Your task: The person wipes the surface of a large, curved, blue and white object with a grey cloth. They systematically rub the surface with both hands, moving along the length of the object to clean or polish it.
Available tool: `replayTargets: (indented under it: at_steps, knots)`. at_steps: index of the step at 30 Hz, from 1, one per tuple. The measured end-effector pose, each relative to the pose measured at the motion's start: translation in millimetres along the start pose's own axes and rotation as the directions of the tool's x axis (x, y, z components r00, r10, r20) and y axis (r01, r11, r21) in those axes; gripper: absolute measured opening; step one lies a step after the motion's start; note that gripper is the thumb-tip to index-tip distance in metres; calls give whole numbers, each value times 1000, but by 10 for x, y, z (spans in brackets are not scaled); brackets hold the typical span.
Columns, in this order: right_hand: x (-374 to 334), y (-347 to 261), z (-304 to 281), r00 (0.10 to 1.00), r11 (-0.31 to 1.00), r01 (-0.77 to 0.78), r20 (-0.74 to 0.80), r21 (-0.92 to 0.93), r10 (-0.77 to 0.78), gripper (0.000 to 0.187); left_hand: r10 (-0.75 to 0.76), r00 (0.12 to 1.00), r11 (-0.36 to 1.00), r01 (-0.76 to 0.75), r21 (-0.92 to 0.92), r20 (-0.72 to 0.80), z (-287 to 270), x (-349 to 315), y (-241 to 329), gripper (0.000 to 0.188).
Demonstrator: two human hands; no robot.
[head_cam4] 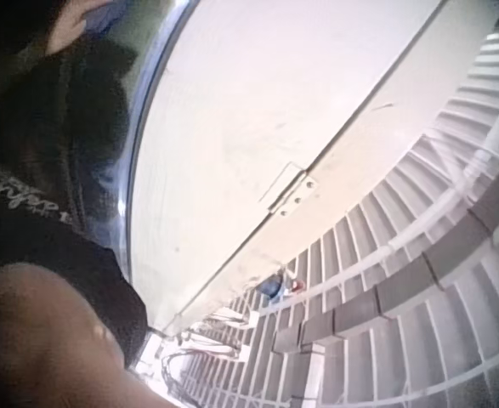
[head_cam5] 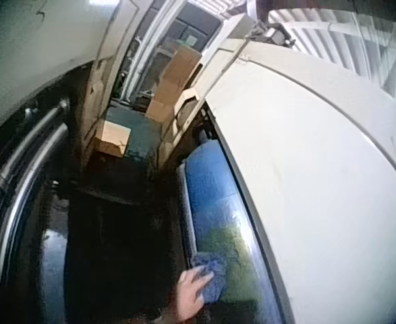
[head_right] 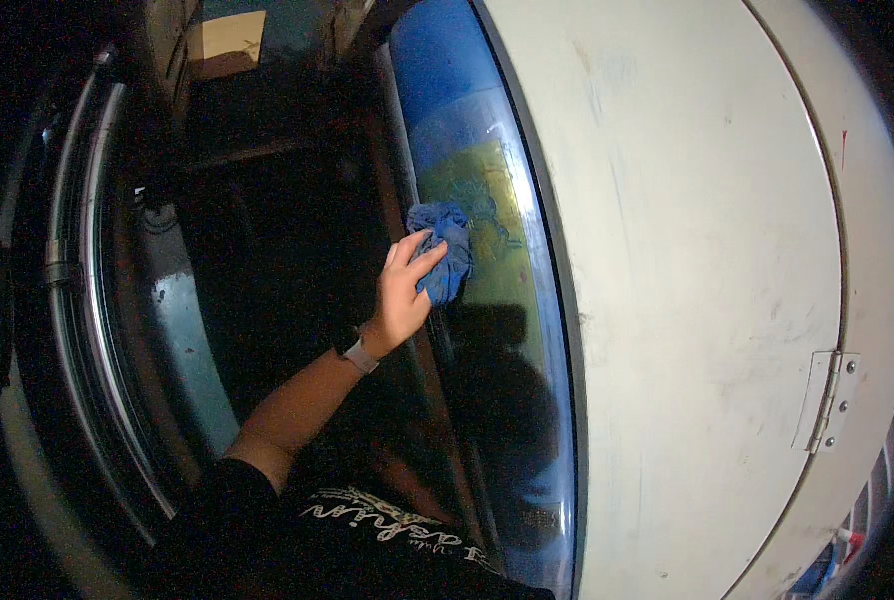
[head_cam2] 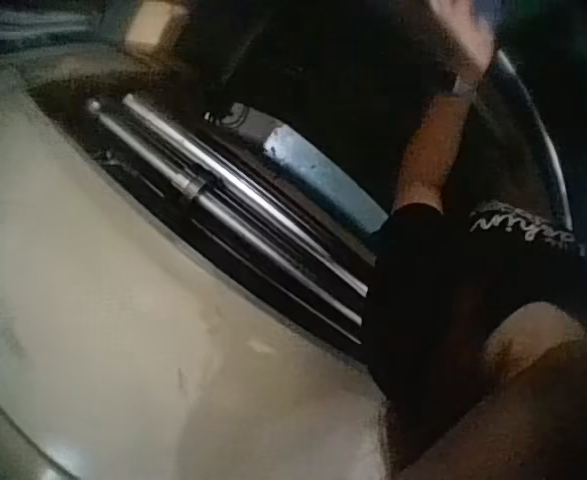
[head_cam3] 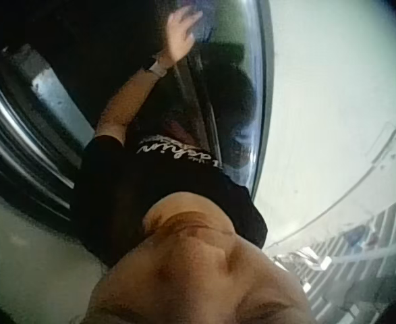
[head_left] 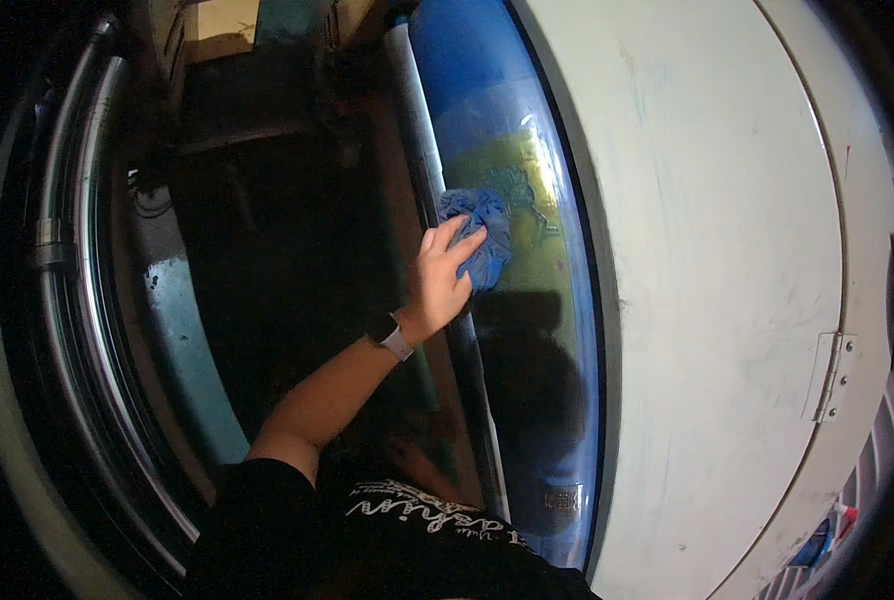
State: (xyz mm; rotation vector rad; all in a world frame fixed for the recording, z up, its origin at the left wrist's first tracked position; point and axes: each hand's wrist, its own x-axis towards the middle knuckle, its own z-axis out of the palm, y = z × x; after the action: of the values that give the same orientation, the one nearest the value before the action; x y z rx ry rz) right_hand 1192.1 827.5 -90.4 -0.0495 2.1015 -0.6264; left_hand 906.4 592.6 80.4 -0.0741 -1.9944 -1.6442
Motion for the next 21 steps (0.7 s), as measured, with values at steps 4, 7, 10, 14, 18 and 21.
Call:
replayTargets:
  at_steps: [4, 7, 10, 14, 18, 21]
  knots:
    - [-22, -406, -170, 986, 911, -163, 26, 378, 165, 38, 98, 970, 991, -116, -71, -222, -122, 651, 80, 52]
    - [-1, -513, -310, 982, 922, -180, 13, 342, 186, 39, 157, 980, 977, -136, 162, -119, -34, 1032, 98, 51]
    - [-15, -243, -277, 993, 992, 52, -109, 115, -40, 39, 117, 967, 987, -87, 138, -224, 36, 646, -13, 50]
    - [-108, 190, 223, 993, 898, 85, -110, 431, -41, 39, -68, 991, 988, 50, -148, -118, 275, -214, -308, 42]
    - [-140, 128, 189, 1000, 949, 0, 5, 316, -2, 41, -24, 981, 964, -29, -263, -195, 55, 292, -283, 49]
    - [-16, -187, -45, 989, 949, -144, 23, 279, 144, 41, -180, 911, 922, 25, -387, -371, 74, 997, -320, 48]
